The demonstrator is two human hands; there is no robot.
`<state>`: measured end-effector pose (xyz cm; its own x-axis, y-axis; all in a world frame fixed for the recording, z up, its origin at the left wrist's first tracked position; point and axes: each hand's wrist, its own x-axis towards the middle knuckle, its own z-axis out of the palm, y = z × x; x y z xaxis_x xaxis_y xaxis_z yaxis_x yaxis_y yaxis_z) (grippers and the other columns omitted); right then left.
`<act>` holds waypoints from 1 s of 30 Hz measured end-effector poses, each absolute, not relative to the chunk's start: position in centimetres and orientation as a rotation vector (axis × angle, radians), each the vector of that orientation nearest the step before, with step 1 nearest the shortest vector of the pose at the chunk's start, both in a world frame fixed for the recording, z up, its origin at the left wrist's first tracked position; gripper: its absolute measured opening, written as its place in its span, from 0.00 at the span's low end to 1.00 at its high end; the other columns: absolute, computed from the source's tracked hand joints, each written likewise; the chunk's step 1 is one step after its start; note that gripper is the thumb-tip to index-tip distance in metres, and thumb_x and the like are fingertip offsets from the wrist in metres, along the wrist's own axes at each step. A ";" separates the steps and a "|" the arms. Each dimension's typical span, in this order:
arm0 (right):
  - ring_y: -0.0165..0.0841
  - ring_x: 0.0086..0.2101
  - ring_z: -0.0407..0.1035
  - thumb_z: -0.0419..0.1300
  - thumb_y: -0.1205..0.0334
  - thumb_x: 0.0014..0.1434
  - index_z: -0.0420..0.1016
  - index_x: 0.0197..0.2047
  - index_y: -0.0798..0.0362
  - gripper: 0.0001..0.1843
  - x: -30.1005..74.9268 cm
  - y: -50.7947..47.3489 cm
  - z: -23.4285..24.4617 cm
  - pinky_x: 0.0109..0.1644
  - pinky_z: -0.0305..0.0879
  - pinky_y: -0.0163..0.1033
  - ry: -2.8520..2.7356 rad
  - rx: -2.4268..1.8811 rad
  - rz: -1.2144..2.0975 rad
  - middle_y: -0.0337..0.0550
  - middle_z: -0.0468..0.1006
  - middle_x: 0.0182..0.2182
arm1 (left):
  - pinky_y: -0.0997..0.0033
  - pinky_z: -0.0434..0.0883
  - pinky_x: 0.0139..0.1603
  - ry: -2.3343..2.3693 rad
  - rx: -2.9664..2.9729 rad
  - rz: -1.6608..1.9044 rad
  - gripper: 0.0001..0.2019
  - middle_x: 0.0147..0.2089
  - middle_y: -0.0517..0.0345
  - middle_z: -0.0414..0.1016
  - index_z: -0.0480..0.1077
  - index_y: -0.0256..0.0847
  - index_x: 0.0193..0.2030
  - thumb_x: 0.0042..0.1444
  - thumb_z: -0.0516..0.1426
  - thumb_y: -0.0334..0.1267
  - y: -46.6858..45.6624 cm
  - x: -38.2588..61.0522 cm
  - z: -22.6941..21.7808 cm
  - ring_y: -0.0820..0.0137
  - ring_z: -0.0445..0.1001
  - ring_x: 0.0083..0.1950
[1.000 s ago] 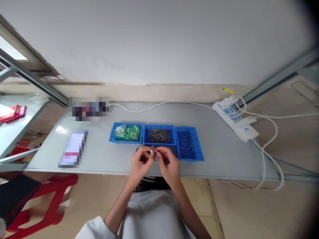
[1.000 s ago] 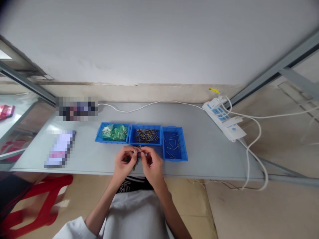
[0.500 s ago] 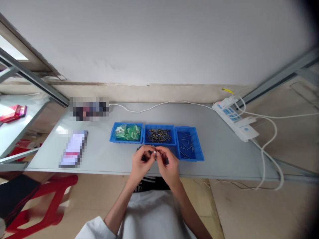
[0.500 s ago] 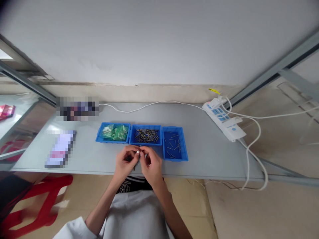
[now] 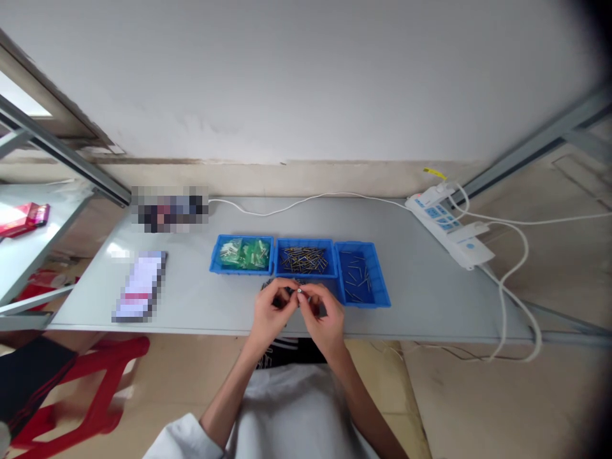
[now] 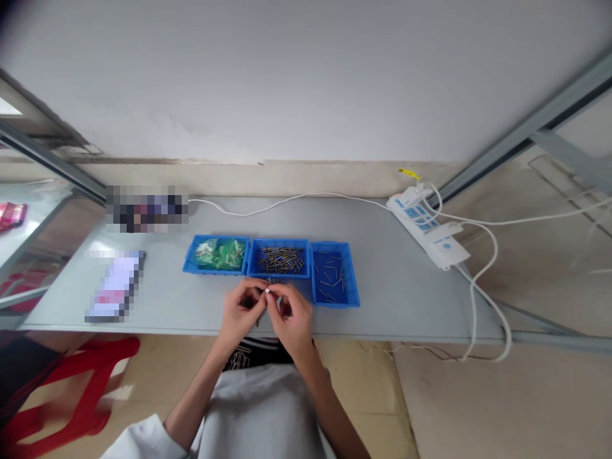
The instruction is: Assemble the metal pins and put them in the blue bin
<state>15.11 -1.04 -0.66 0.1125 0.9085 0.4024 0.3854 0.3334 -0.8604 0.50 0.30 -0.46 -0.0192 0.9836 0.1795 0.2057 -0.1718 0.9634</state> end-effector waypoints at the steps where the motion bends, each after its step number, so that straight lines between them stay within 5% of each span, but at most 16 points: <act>1: 0.31 0.27 0.73 0.62 0.56 0.74 0.82 0.46 0.48 0.08 15.1 -1.0 -0.7 0.31 0.71 0.36 -1.476 -1.241 0.583 0.42 0.84 0.33 | 0.78 0.68 0.28 1.298 1.472 1.265 0.04 0.36 0.58 0.84 0.79 0.42 0.43 0.63 0.64 0.37 0.3 0.5 -0.5 0.76 0.68 0.24; 10: 0.28 0.23 0.68 0.64 0.58 0.73 0.81 0.44 0.48 0.06 14.8 -1.2 1.3 0.28 0.69 0.34 -1.474 -1.236 0.541 0.38 0.81 0.29 | 0.77 0.67 0.28 1.249 1.473 1.307 0.04 0.32 0.59 0.81 0.79 0.42 0.44 0.65 0.65 0.38 0.2 0.5 -0.4 0.76 0.68 0.24; 13: 0.28 0.22 0.66 0.65 0.58 0.72 0.82 0.45 0.48 0.05 16.1 -1.6 2.9 0.28 0.67 0.35 -1.421 -1.303 0.398 0.37 0.81 0.29 | 0.77 0.68 0.28 1.257 1.467 1.329 0.05 0.28 0.61 0.79 0.79 0.42 0.46 0.67 0.64 0.39 0.2 0.7 -0.1 0.76 0.68 0.23; 17: 0.28 0.22 0.66 0.68 0.56 0.71 0.83 0.46 0.50 0.07 20.1 -0.8 4.3 0.31 0.67 0.37 -1.268 -1.523 0.081 0.38 0.81 0.30 | 0.76 0.69 0.29 1.288 1.425 1.396 0.06 0.36 0.57 0.84 0.78 0.42 0.47 0.67 0.65 0.40 0.1 0.8 -0.2 0.77 0.69 0.24; 20: 0.29 0.22 0.65 0.68 0.53 0.71 0.84 0.48 0.51 0.11 22.4 -0.3 4.5 0.33 0.68 0.38 -1.322 -1.612 -0.006 0.39 0.82 0.31 | 0.75 0.69 0.30 1.324 1.434 1.396 0.06 0.30 0.60 0.80 0.80 0.42 0.45 0.68 0.65 0.42 0.1 0.6 -0.8 0.75 0.67 0.24; 30: 0.32 0.26 0.76 0.59 0.60 0.76 0.81 0.50 0.46 0.09 16.3 -3.6 1.5 0.33 0.69 0.37 -1.833 -1.388 0.359 0.39 0.85 0.32 | 0.75 0.69 0.31 1.393 1.376 1.446 0.11 0.32 0.58 0.80 0.81 0.41 0.41 0.69 0.65 0.47 0.2 0.6 -0.5 0.75 0.70 0.26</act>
